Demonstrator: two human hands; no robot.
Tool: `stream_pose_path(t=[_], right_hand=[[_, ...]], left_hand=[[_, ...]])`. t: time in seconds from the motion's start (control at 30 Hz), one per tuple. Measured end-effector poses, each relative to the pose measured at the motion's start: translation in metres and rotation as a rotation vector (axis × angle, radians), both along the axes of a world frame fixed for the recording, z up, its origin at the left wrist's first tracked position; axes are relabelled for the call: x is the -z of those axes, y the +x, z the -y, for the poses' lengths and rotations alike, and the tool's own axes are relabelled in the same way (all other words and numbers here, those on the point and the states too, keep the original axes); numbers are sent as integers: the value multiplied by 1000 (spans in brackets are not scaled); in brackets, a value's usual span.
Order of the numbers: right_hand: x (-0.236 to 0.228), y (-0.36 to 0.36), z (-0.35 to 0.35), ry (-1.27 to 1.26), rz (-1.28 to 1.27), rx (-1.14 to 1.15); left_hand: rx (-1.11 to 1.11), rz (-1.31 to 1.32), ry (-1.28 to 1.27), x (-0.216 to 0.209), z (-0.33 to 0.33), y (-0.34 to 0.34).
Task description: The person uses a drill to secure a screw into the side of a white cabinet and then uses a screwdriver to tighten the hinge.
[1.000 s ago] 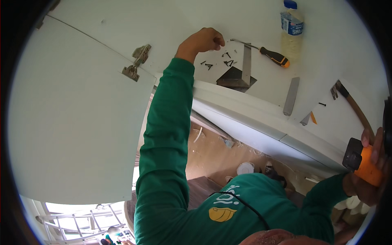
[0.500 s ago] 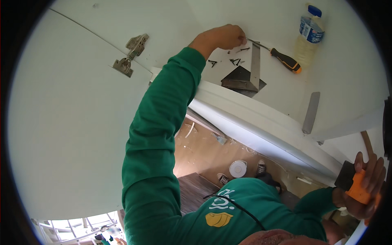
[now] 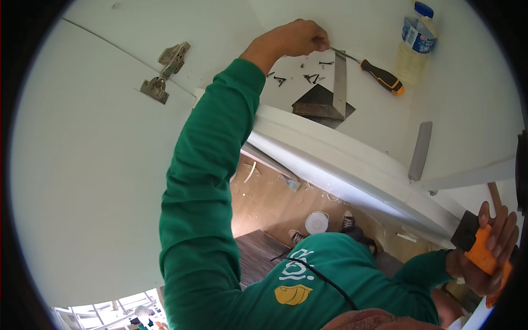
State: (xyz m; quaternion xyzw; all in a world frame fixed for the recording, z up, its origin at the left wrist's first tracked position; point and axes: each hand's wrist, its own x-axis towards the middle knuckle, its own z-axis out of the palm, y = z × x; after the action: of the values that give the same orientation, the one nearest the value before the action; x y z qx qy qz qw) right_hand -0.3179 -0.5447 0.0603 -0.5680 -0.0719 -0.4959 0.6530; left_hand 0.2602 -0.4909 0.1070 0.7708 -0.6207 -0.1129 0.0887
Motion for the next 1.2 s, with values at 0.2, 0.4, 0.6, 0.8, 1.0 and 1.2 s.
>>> stream_pose_path(t=[0.2, 0.4, 0.6, 0.8, 1.0, 1.2], right_hand=[[-3, 0, -6, 57, -3, 59], [0, 10, -11, 119, 63, 54], [3, 23, -16, 115, 104, 41], [5, 30, -19, 112, 136, 21], [3, 39, -25, 109, 140, 11], [9, 37, -22, 148, 257, -156]], left_hand=[[121, 149, -22, 23, 26, -14], [156, 69, -32, 33, 37, 2], [98, 145, 77, 14, 22, -9], [61, 50, 108, 15, 22, -2], [-41, -86, 90, 7, 9, 6], [-55, -17, 120, 1, 4, 7]])
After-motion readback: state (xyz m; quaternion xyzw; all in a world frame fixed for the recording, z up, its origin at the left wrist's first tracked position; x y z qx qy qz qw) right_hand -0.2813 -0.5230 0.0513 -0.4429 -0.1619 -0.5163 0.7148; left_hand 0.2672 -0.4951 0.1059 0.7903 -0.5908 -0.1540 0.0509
